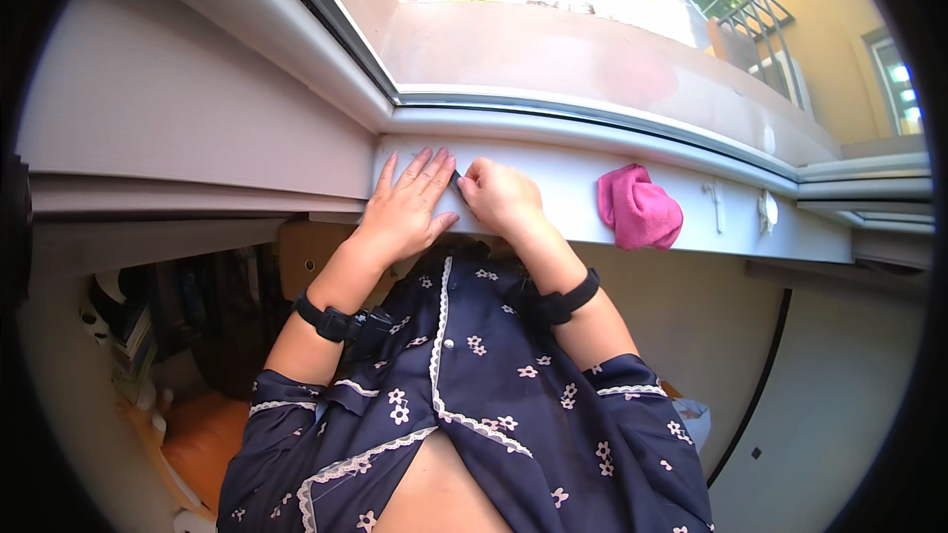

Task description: The person wipes the window sill and frame with a cloth, uses a small scraper to clean the corners and edges, and then drops debris into a bin.

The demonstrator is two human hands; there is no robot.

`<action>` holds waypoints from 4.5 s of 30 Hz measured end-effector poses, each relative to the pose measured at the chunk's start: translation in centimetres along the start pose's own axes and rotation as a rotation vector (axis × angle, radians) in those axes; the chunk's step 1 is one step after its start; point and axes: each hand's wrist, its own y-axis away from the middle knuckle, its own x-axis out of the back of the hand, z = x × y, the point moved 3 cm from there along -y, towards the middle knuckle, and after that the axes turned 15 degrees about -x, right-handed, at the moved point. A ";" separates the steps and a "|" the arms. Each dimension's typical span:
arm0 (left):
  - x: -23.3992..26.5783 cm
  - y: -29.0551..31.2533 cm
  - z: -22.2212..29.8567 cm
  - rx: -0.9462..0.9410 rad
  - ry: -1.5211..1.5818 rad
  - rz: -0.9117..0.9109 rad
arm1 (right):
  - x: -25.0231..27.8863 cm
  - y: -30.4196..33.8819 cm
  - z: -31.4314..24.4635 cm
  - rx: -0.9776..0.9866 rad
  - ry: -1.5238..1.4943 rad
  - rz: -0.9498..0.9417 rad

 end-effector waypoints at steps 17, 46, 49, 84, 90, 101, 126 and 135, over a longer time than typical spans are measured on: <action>-1.7 -2.4 -0.1 0.627 -0.309 0.223 | 2.0 -0.4 5.9 0.006 -0.550 -0.447; -2.4 -2.0 0.9 0.613 -0.199 0.479 | 2.4 0.3 6.2 0.164 -0.508 -0.363; -2.4 -1.6 1.7 0.518 -0.146 0.486 | 2.2 0.1 6.4 0.179 -0.488 -0.307; -1.3 2.3 2.2 0.513 -0.011 0.720 | -1.3 -0.9 -3.1 0.304 -0.034 0.017; -2.9 3.0 1.6 0.469 -0.105 0.788 | -4.1 -1.5 -6.4 0.315 0.079 0.129; -4.0 3.0 1.4 0.450 -0.219 0.822 | -4.7 -2.5 -6.8 0.397 0.194 0.088; -4.0 2.9 1.5 0.441 -0.225 0.846 | -4.9 -3.0 -6.1 0.594 0.082 0.149; -3.8 2.8 1.6 0.449 -0.213 0.845 | -5.1 -3.1 -5.8 0.632 0.123 0.128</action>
